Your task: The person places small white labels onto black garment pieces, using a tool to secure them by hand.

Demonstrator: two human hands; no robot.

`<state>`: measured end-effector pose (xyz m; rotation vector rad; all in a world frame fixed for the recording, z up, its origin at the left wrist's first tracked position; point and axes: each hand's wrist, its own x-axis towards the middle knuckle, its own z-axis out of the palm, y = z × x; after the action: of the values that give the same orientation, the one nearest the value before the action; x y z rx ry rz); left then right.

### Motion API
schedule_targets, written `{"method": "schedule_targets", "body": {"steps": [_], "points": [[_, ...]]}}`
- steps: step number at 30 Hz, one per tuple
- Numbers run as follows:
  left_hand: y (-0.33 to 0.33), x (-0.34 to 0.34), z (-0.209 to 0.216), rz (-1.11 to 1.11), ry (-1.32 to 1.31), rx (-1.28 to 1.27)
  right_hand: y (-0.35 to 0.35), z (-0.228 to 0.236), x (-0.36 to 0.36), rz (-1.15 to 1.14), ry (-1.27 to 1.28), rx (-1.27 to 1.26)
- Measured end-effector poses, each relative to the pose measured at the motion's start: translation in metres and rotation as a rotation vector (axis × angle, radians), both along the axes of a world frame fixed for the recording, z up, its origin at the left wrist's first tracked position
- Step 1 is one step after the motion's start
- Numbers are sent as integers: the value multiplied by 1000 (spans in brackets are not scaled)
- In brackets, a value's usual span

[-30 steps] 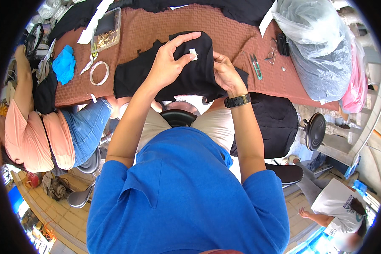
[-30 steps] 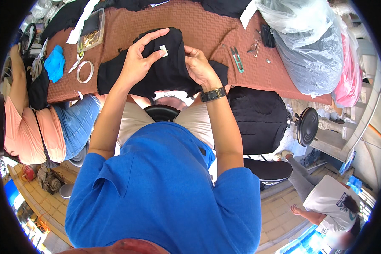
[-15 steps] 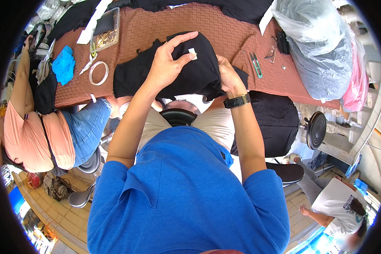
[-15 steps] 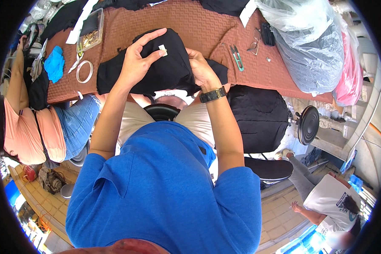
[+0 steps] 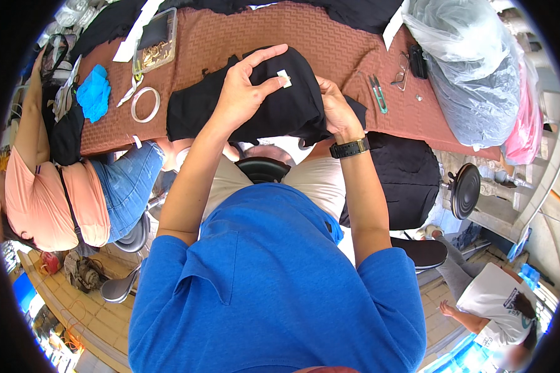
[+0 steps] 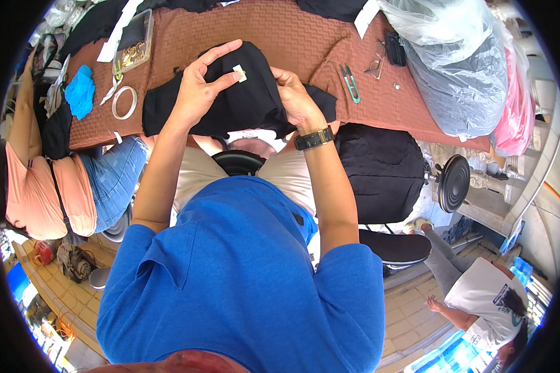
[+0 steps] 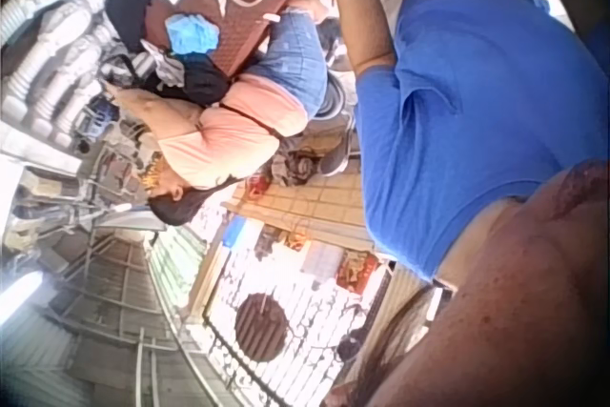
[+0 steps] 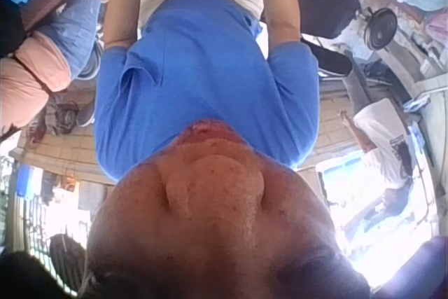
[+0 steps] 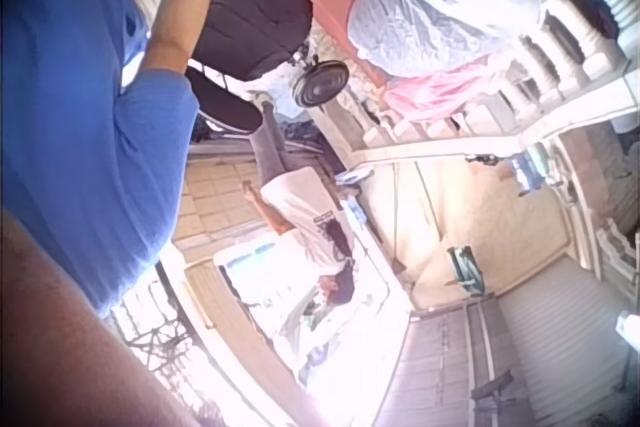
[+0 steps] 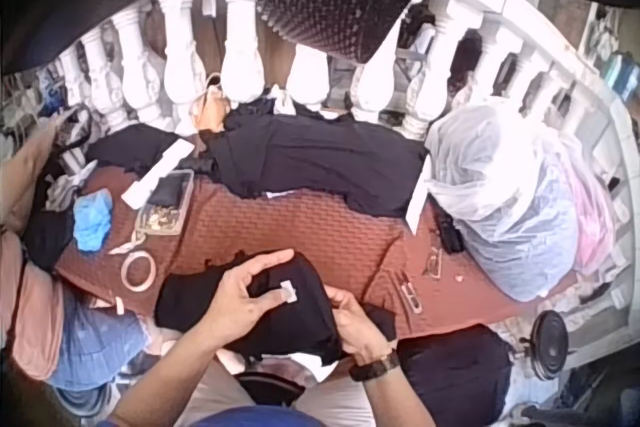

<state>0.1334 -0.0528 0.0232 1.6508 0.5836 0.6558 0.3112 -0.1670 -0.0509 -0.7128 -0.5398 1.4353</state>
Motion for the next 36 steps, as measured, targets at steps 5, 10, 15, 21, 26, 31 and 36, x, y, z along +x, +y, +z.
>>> {"method": "schedule_targets", "body": {"steps": [5, 10, 15, 21, 26, 31, 36], "points": [[-1, 0, 2, -13, -10, -34, -2, 1, 1, -3, -3, -15], [0, 0, 3, -30, -21, -94, -2, 4, 0, 2, 17, -22], [0, 0, 3, -17, -37, -157, -2, 1, 1, 7, 20, -15], [0, 0, 2, -18, -41, -160, -2, -2, 1, 12, 27, 19], [0, -1, 2, -29, -4, -116, -2, 1, 0, 7, 0, -6], [-1, 0, 4, -22, 2, -100, -2, -1, 1, 2, 16, 3], [0, -1, 4, -10, -17, -88, -2, -1, -1, -5, -11, 0]]}}
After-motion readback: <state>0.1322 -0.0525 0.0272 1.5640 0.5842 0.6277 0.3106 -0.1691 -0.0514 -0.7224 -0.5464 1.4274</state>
